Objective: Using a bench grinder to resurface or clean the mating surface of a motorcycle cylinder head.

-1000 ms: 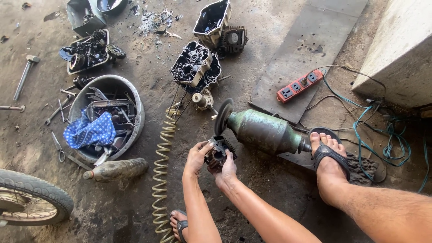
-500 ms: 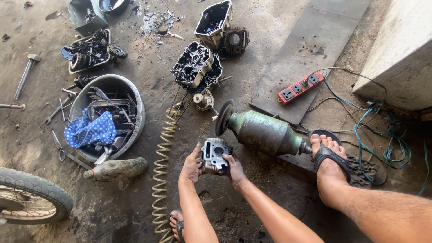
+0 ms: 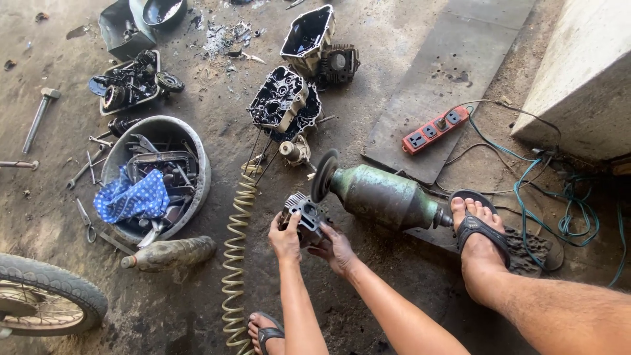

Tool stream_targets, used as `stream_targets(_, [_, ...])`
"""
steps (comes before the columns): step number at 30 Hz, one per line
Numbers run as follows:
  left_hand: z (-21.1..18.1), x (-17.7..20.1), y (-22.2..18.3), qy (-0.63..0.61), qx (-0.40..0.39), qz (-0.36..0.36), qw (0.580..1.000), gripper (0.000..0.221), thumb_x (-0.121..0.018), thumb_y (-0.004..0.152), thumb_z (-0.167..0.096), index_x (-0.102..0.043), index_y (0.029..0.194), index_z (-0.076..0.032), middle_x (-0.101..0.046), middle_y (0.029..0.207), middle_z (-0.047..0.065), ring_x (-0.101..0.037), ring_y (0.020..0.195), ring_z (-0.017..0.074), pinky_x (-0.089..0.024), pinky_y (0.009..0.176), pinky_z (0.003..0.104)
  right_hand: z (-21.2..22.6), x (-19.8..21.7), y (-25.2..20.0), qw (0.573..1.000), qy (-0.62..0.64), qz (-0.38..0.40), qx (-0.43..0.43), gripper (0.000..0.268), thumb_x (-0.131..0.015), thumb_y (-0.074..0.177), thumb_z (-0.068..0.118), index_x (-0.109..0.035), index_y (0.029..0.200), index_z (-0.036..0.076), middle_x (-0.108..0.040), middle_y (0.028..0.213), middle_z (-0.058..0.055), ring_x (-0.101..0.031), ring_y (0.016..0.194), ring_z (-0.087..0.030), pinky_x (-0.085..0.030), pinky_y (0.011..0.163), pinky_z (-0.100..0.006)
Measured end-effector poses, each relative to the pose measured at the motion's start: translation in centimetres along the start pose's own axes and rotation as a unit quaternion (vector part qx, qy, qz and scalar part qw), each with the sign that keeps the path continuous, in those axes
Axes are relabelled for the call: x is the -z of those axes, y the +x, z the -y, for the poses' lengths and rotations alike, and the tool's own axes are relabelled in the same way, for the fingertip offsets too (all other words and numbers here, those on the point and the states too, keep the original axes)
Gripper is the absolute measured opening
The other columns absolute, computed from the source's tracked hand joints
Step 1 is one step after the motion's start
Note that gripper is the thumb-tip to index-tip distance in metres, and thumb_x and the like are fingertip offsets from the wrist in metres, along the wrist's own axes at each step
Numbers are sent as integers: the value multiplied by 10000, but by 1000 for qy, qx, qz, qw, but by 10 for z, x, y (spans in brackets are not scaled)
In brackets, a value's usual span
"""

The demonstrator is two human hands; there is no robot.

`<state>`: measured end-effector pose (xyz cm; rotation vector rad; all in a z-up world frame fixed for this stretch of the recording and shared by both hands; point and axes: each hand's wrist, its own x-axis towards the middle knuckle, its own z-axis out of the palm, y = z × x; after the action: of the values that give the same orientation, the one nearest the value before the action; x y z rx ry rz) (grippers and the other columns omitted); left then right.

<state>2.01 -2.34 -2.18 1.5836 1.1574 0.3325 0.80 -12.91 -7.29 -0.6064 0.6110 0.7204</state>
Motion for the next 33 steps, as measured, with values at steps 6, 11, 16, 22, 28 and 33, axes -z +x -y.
stream_targets(6, [-23, -12, -18, 141, -73, -29, 987, 715, -788, 555, -404, -561, 1155, -89, -562, 1026, 171, -538, 1034, 304, -429, 903, 371, 16, -31, -20, 998, -50, 31, 34, 402, -778, 682, 203, -534, 985, 104, -628, 820, -54, -617, 764, -226, -529, 729, -419])
stream_targets(11, [-27, -11, -17, 193, -25, 9, 981, 733, -748, 583, -503, -533, 1151, -92, -532, 1067, 163, -502, 1086, 306, -392, 947, 378, 11, -22, -9, 997, -57, 10, 46, 299, -781, 668, 194, -594, 885, 109, -638, 754, -39, -615, 686, -192, -525, 697, -389])
stream_targets(16, [-18, -18, 0, 142, 10, 23, 989, 717, -751, 585, -535, -565, 1090, -60, -573, 1034, 149, -528, 1064, 279, -409, 910, 355, 28, -34, -10, 996, -74, 12, 57, 286, -780, 669, 178, -613, 876, 74, -654, 745, -65, -642, 671, -200, -525, 681, -386])
stream_targets(22, [-35, -15, -9, 72, 4, -2, 997, 717, -734, 622, -529, -558, 1064, 7, -592, 1006, 187, -552, 1031, 288, -455, 837, 332, 26, -31, 0, 997, -52, 38, 51, 300, -773, 675, 128, -622, 920, 46, -652, 771, -77, -643, 708, -206, -525, 705, -397])
stream_targets(28, [-24, -21, -4, 109, 17, 8, 994, 672, -694, 643, -568, -592, 1033, -30, -633, 952, 141, -587, 977, 253, -469, 806, 340, 39, -35, -18, 993, -85, 23, 75, 319, -762, 691, 140, -618, 961, 48, -657, 790, -70, -643, 721, -184, -526, 717, -382])
stream_targets(33, [-11, -24, 5, 47, 45, 32, 997, 641, -719, 648, -486, -576, 1041, 0, -638, 881, 168, -625, 877, 252, -518, 688, 348, 52, -46, -45, 984, -117, 3, 133, 211, -746, 671, 78, -626, 834, 19, -644, 632, -106, -636, 559, -171, -541, 604, -302])
